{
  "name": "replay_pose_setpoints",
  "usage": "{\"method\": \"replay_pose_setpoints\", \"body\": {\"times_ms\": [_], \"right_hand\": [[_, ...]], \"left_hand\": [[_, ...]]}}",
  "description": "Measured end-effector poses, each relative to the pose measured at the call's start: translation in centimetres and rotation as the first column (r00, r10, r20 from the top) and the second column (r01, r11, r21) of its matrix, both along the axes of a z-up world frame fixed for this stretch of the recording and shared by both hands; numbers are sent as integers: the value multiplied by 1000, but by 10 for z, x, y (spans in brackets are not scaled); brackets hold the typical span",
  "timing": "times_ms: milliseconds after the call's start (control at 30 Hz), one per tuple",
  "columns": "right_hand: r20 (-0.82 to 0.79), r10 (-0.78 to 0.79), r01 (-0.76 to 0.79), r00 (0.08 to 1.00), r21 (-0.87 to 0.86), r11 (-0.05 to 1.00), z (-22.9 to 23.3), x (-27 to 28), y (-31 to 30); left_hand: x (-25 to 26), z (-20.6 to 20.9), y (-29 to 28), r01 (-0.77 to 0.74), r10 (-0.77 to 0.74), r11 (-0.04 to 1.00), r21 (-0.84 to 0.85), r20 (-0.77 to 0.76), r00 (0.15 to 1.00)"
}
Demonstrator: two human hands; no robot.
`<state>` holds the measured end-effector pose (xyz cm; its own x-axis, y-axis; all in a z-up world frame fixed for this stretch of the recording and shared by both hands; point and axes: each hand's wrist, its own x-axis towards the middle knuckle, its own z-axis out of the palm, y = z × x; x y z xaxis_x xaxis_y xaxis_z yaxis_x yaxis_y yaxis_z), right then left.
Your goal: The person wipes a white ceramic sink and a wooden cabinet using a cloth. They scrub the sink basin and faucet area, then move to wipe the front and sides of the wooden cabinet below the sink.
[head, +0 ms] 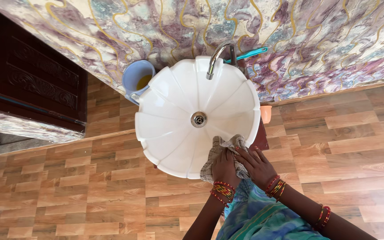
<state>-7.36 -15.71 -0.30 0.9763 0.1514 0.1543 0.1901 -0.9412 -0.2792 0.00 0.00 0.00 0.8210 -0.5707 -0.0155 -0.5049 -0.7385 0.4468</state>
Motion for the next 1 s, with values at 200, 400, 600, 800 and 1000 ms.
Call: {"method": "replay_pose_setpoints", "body": {"times_ms": [200, 400, 600, 800, 1000], "right_hand": [[75, -153, 164, 985, -171, 972, -15, 11, -27], [2, -173, 171, 985, -131, 976, -42, 26, -63], [-102, -104, 84, 989, -184, 979, -55, 55, -111], [15, 4, -2, 1000, -134, 991, -61, 85, -149], [8, 110, -108, 994, -127, 986, -63, 105, -171]], "left_hand": [[22, -3, -48, 20, -19, 996, 89, -19, 1000], [33, -14, -89, 0, 2, 990, 141, -18, 1000], [44, -18, -135, -94, 83, 980, 177, 66, 994], [63, 14, -167, -138, 157, 955, 262, -53, 986], [74, -12, -185, -223, 221, 943, 248, 34, 975]]}}
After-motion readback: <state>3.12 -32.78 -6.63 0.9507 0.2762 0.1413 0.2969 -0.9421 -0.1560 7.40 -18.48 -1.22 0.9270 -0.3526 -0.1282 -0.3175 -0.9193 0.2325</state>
